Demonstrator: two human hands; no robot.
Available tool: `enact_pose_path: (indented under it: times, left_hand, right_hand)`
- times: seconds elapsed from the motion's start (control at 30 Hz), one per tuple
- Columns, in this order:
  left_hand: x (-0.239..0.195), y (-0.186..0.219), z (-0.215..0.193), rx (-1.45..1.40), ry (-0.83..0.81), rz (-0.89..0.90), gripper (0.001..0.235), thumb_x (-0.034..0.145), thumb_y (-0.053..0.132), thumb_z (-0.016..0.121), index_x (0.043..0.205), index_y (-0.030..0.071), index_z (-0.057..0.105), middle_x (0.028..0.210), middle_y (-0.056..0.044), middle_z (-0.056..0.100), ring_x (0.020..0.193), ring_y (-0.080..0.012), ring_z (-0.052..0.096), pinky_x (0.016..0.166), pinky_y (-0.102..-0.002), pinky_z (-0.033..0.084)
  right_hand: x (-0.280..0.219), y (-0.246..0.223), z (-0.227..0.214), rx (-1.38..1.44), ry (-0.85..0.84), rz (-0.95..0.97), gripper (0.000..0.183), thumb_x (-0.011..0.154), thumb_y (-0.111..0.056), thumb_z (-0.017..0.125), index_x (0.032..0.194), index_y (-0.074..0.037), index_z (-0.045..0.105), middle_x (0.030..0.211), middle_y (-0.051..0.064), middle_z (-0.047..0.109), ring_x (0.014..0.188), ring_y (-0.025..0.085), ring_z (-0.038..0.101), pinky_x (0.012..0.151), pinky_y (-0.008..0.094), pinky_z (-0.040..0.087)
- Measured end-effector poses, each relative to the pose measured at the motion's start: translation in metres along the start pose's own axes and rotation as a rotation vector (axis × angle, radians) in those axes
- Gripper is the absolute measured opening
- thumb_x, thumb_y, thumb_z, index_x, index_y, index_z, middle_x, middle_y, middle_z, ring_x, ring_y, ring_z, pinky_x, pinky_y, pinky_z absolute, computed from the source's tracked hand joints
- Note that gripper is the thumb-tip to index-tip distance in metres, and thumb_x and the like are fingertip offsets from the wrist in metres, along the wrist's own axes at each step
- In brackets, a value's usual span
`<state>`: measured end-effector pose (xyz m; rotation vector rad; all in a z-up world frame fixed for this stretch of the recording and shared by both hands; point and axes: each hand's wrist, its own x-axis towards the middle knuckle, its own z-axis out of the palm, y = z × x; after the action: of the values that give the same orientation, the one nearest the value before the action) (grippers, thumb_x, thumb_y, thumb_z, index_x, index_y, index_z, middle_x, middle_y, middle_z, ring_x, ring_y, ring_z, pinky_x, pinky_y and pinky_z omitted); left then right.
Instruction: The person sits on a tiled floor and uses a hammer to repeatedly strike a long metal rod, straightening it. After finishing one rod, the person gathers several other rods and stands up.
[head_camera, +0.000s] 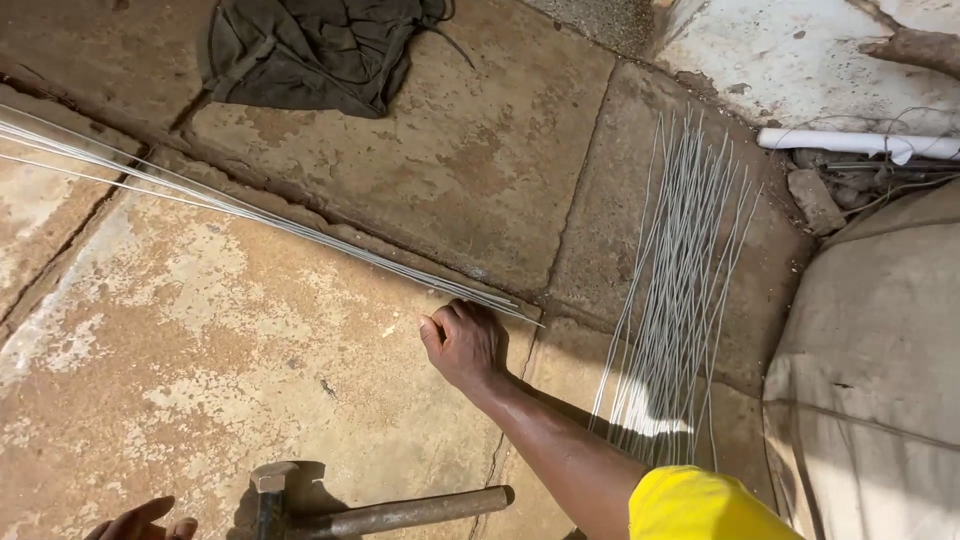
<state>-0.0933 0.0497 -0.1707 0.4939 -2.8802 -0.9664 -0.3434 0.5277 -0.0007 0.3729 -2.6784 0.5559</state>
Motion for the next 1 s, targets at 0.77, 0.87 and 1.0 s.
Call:
enact_pose_path:
  times: [0.77, 0.87, 1.0]
  left_hand:
    - [0.124, 0.306, -0.049, 0.607, -1.044, 0.061, 0.080, 0.105, 0.056, 0.041, 0.171, 0.033, 0.003, 0.180, -0.018, -0.026, 0.163, -0.0524, -0.010, 0.109, -0.067, 0.049]
    - [0.125, 0.303, -0.044, 0.564, -1.002, 0.116, 0.087, 0.102, 0.059, 0.049, 0.171, 0.028, 0.006, 0.177, -0.027, -0.022, 0.159, -0.0591, -0.007, 0.109, -0.071, 0.047]
    - [0.121, 0.300, -0.046, 0.466, -0.978, 0.084, 0.101, 0.091, 0.058, 0.064, 0.171, 0.032, 0.009, 0.177, -0.025, -0.022, 0.159, -0.0590, -0.010, 0.110, -0.079, 0.040]
  right_hand:
    - [0.005, -0.006, 0.017, -0.149, -0.151, 0.106, 0.022, 0.093, -0.026, 0.071, 0.081, -0.014, 0.057, 0.084, 0.004, 0.053, 0.075, 0.025, 0.049, 0.076, 0.042, 0.043]
    - [0.015, -0.004, 0.016, -0.163, -0.153, 0.118, 0.023, 0.092, -0.025, 0.072, 0.080, -0.015, 0.056, 0.083, 0.004, 0.053, 0.075, 0.024, 0.049, 0.077, 0.042, 0.044]
    - [0.005, -0.002, 0.017, -0.203, -0.203, 0.158, 0.020, 0.093, -0.029, 0.071, 0.083, -0.017, 0.060, 0.085, 0.002, 0.054, 0.078, 0.023, 0.051, 0.079, 0.041, 0.043]
